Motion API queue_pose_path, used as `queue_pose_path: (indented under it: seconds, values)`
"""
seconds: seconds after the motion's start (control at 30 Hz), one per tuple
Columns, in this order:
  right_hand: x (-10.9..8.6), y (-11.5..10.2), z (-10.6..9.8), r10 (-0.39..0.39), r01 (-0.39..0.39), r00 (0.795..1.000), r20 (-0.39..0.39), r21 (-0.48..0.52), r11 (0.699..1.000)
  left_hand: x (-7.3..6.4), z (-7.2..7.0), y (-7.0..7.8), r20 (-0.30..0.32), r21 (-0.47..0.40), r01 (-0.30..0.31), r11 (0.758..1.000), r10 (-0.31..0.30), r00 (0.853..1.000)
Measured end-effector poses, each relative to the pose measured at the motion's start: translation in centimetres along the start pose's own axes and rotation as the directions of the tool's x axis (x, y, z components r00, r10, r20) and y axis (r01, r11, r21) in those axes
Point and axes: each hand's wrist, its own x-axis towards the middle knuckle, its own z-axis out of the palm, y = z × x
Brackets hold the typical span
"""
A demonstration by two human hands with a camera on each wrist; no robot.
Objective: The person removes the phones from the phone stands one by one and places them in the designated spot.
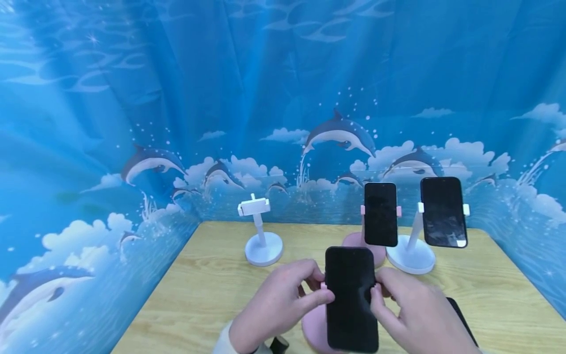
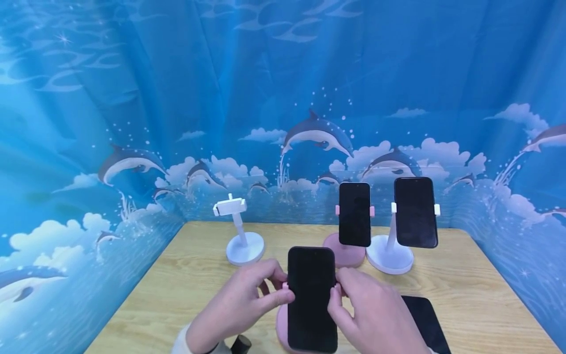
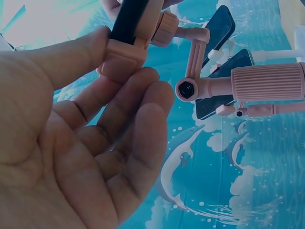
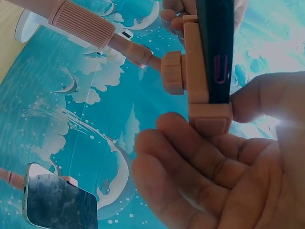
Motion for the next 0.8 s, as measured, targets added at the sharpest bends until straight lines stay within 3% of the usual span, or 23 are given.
queue_pose_path:
  seconds: [0.3, 0.43, 0.6, 0.8]
  values:
    - [-0.16, -0.46, 0.25, -0.009, 0.008, 0.999, -0.036, -0.024, 1.0, -0.17, 0.12, 0.23, -0.007, -0.021, 0.049, 0.999, -0.049, 0.999]
    - [-0.24, -0.37, 0.5, -0.061, 0.056, 0.994, -0.093, -0.049, 0.997, -0.11, 0.29, 0.22, -0.016, -0.029, 0.053, 0.998, -0.053, 0.998]
    - [-0.2, -0.3, 0.64, -0.148, 0.126, 0.972, -0.184, -0.124, 0.984, 0.14, 0.63, 0.33, -0.014, -0.047, 0.065, 0.997, -0.066, 0.998]
    - [-0.34, -0.22, 0.65, -0.187, 0.154, 0.961, -0.204, -0.169, 0.974, 0.07, 0.64, 0.26, -0.016, -0.045, 0.038, 0.998, -0.039, 0.999]
